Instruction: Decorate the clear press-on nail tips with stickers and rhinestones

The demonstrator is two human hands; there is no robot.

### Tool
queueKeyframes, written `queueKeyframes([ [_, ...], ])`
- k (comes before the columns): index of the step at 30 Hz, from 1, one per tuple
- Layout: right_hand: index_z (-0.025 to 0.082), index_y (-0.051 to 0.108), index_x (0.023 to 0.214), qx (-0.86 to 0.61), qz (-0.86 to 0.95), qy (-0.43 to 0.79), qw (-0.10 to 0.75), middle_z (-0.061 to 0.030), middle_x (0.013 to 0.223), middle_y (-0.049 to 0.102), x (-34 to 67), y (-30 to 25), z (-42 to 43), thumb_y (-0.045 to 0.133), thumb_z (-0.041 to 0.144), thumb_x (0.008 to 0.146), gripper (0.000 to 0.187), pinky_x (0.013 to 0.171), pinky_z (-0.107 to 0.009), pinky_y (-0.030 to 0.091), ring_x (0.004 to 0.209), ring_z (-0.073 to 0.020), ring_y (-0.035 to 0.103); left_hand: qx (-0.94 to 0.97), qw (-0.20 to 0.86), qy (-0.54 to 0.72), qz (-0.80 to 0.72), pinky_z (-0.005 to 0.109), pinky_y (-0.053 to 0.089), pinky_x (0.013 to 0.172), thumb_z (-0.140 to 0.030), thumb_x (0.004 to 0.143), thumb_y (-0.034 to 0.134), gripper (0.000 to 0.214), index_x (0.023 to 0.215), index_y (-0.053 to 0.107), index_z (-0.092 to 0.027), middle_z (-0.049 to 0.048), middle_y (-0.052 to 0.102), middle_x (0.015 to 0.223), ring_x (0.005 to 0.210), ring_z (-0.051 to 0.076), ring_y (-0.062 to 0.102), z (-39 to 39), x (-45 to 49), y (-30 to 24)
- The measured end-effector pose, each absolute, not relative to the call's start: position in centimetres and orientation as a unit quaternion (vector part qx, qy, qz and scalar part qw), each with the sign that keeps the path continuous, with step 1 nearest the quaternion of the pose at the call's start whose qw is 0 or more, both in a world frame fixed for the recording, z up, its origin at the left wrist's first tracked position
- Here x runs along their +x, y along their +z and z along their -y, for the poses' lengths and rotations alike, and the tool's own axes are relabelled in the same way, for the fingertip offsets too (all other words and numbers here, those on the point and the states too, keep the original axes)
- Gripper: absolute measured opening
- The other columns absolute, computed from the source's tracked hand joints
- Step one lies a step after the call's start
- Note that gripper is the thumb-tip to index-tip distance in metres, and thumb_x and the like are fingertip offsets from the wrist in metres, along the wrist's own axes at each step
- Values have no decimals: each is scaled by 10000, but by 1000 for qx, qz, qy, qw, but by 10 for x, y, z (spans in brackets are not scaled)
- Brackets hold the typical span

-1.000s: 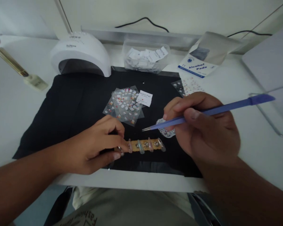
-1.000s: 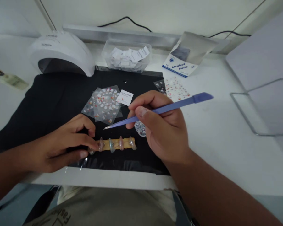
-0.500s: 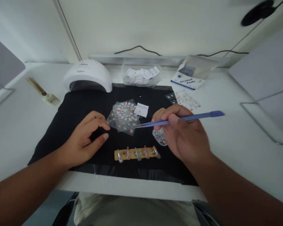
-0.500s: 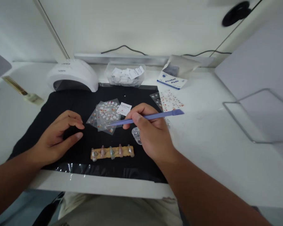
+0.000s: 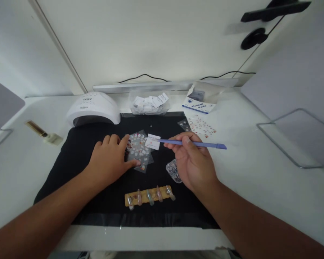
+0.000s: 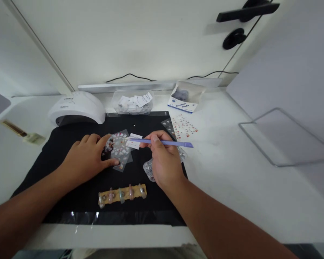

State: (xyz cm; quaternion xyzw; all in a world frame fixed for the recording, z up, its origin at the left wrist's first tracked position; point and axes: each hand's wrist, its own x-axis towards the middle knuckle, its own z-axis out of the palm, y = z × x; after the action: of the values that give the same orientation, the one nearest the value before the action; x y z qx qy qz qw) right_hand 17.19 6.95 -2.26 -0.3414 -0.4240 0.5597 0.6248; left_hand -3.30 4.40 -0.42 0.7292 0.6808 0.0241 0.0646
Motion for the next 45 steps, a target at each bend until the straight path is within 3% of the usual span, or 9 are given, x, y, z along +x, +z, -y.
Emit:
queueKeyframes([
  [5,243,660,734,-353,416,574,610,23,718,664,171,-22,-64,700,347,853,163,746,-348,515,709,-164,628,718,110,61,-685,605,441,968,-476,795,715,807,1482,467,-133,206,624,1182,1164,447,548,-44,-38,-9],
  [11,247,654,749,-342,430,575,606,25,722,671,172,-21,-61,675,349,876,165,751,-348,507,712,-163,631,679,216,212,-669,479,496,955,-330,742,772,794,1458,459,-193,118,594,1177,1076,312,610,-46,-46,-21],
  [19,264,680,785,-277,492,537,627,23,707,684,175,-23,-57,675,387,897,166,775,-368,487,715,-181,611,585,373,424,-582,303,553,655,-295,832,653,611,1398,452,-185,-18,578,799,656,149,600,-48,-50,-27],
  [27,324,761,897,-136,605,484,617,-21,694,731,186,-1,-41,627,424,929,169,934,-500,487,857,-250,651,547,372,570,-488,235,567,596,-359,864,709,429,1222,485,-283,-29,596,837,684,128,608,-9,-13,3],
  [34,323,773,986,-117,635,486,589,-47,728,744,187,3,-31,592,402,953,201,800,-501,553,842,-271,679,554,359,609,-440,213,530,557,-361,906,695,264,1009,467,-277,-49,578,780,607,106,579,1,2,-9],
  [45,284,779,998,-129,599,507,606,-53,787,745,187,3,-33,600,346,960,193,806,-447,583,857,-246,701,574,352,615,-411,226,552,721,-238,857,758,315,1083,542,-277,-4,600,932,789,122,608,5,-13,-19],
])
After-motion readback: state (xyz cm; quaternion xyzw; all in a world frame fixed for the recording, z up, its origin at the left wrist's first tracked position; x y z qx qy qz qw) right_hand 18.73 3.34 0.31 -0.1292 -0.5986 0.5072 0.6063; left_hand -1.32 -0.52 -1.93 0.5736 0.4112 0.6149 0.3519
